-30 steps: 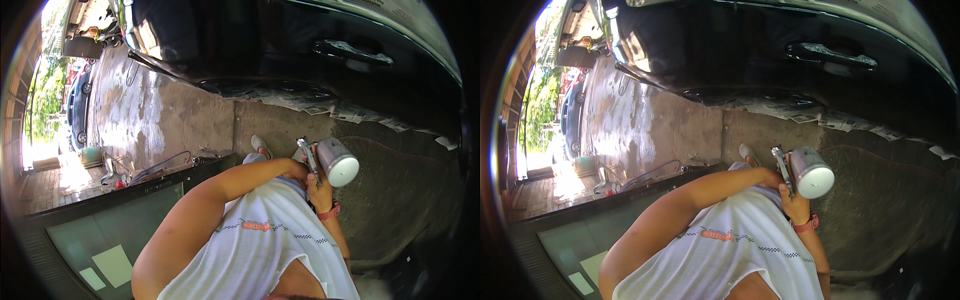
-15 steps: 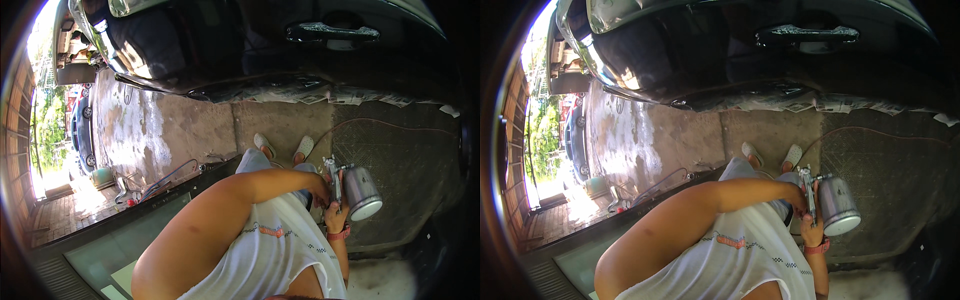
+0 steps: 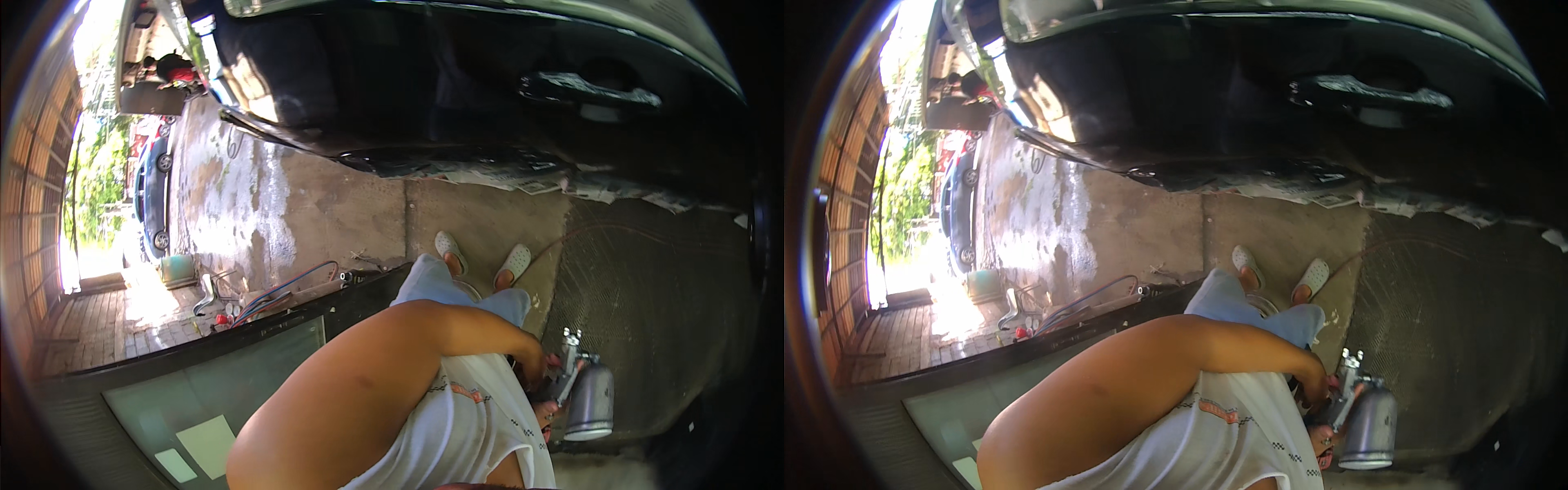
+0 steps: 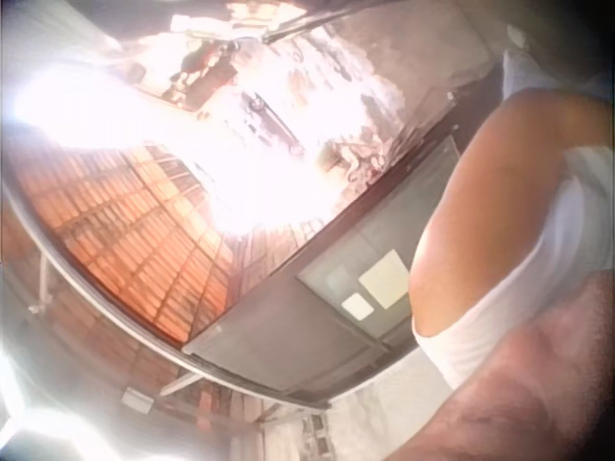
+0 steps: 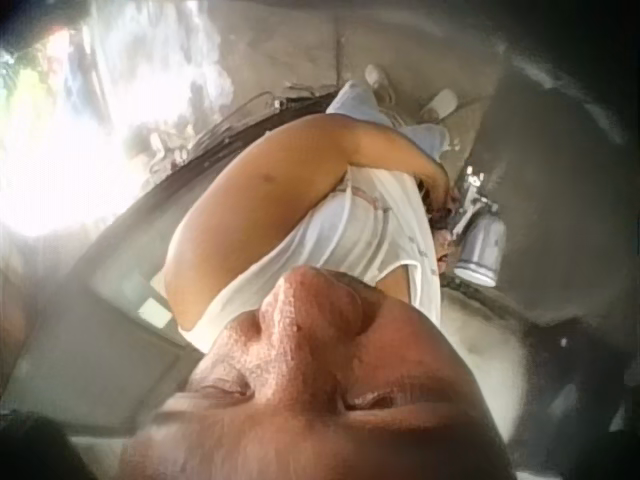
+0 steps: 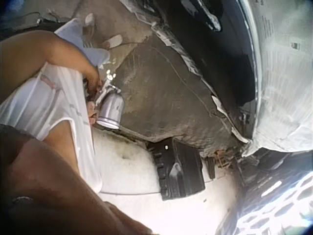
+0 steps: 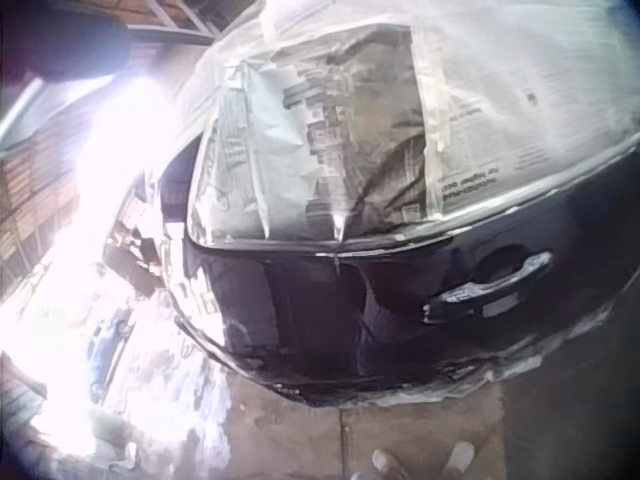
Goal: The person uses a spray gun to apply black paint to the rear trunk of a car. The vehicle is partially masked with newspaper to protect adjacent areas. The person moves around the car to cover different sections of the trunk lid with even strokes.
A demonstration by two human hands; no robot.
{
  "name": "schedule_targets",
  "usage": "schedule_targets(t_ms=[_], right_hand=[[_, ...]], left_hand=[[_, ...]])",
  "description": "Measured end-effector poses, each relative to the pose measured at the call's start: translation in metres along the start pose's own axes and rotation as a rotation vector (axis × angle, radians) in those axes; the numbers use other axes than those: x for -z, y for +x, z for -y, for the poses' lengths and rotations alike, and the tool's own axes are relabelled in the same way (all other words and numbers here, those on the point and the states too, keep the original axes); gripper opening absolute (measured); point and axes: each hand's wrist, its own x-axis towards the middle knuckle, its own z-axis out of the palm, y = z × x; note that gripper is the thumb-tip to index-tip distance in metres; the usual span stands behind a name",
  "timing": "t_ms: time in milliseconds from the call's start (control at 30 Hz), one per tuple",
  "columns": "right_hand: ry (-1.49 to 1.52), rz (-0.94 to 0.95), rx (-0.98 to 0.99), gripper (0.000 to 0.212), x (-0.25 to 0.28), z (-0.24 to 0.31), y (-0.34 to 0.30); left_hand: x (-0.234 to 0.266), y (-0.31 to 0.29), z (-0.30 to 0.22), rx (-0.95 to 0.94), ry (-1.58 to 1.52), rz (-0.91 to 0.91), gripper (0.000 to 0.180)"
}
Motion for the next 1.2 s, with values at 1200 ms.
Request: schedule_targets(t_ms=[1200], right_hand=[[-0.067, -0.001, 0.037, 0.079, 0.003, -0.011, 0.025]], left_hand=[[0.010, -0.004, 0.010, -0.238, 0.148, -0.179, 0.033]])
